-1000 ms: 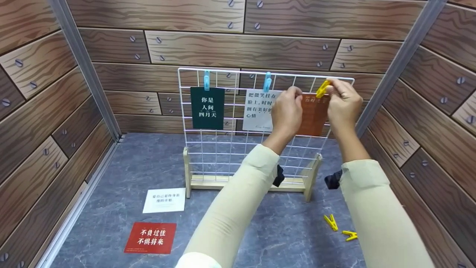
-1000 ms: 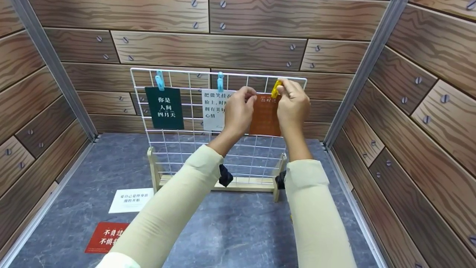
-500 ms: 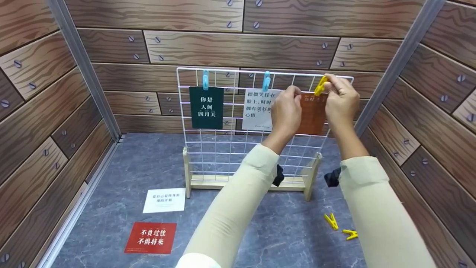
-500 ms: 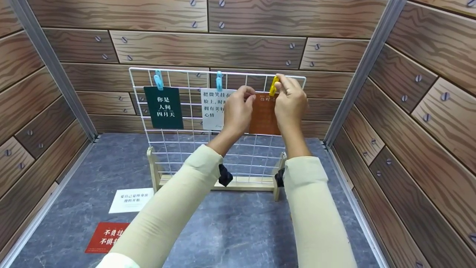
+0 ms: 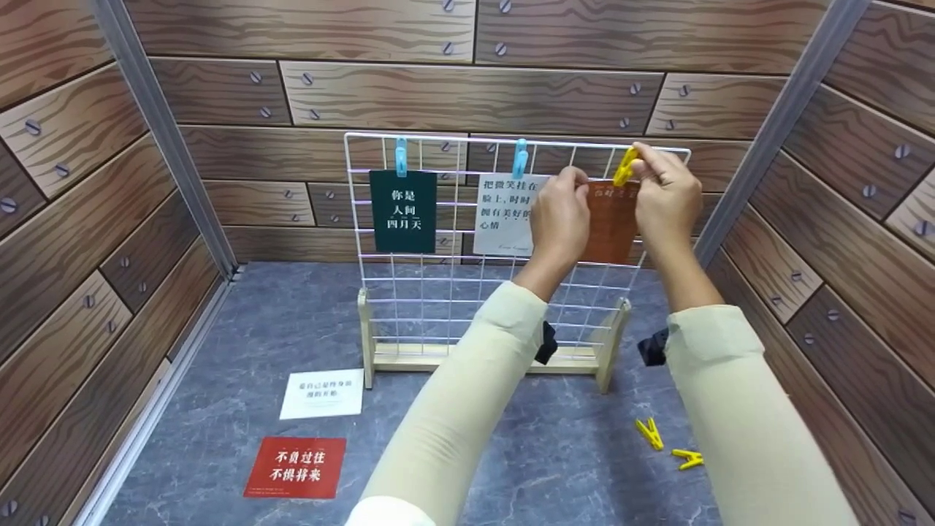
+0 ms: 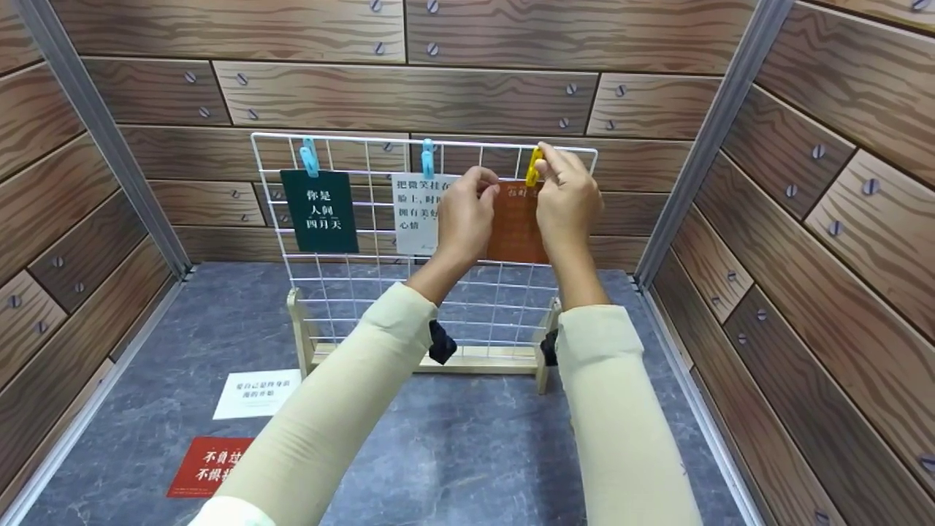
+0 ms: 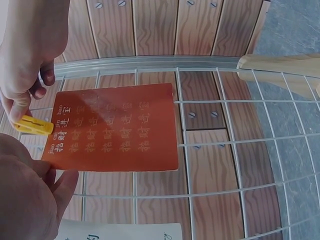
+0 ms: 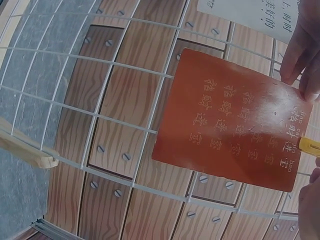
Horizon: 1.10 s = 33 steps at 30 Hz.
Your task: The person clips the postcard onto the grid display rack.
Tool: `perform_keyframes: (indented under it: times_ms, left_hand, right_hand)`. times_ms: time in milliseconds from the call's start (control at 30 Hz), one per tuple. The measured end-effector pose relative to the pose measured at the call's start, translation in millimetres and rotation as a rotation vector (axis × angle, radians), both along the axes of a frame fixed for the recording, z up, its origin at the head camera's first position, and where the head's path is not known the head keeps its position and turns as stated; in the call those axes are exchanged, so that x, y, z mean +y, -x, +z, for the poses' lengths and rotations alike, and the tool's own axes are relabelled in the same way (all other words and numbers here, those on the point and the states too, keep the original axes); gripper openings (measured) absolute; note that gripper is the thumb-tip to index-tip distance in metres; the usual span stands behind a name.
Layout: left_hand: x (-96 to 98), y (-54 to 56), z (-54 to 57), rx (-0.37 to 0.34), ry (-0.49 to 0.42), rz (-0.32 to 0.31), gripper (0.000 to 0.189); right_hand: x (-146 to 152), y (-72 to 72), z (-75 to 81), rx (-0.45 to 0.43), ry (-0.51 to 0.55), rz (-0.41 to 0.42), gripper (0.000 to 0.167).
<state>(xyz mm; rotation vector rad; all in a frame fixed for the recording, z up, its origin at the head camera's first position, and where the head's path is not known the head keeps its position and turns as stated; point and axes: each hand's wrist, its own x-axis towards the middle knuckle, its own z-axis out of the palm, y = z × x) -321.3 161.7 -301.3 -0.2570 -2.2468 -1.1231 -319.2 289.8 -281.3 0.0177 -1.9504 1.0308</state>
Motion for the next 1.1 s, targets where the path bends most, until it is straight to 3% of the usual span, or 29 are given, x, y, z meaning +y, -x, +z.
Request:
perform_keyframes:
  times_ms: [400, 700, 1100]
  left_hand:
    - [-1.4, -0.3, -0.3, -0.013, 0.005, 0.000, 0.008]
    - [-1.3, -3.0, -0.6, -0.041, -0.006, -0.015, 0.021]
    - [-1.6, -7.7, -2.6, 0.012, -0.034, -0.045, 0.021]
  right_hand:
    - [0, -1.6, -1.4, -0.049, -0.012, -0.026, 0.028]
    - [3, -6.5, 0.8, -0.096, -0.107, -0.041, 0.032]
    - [1, -10.3, 3.0, -0.122, -0.138, -0.041, 0.033]
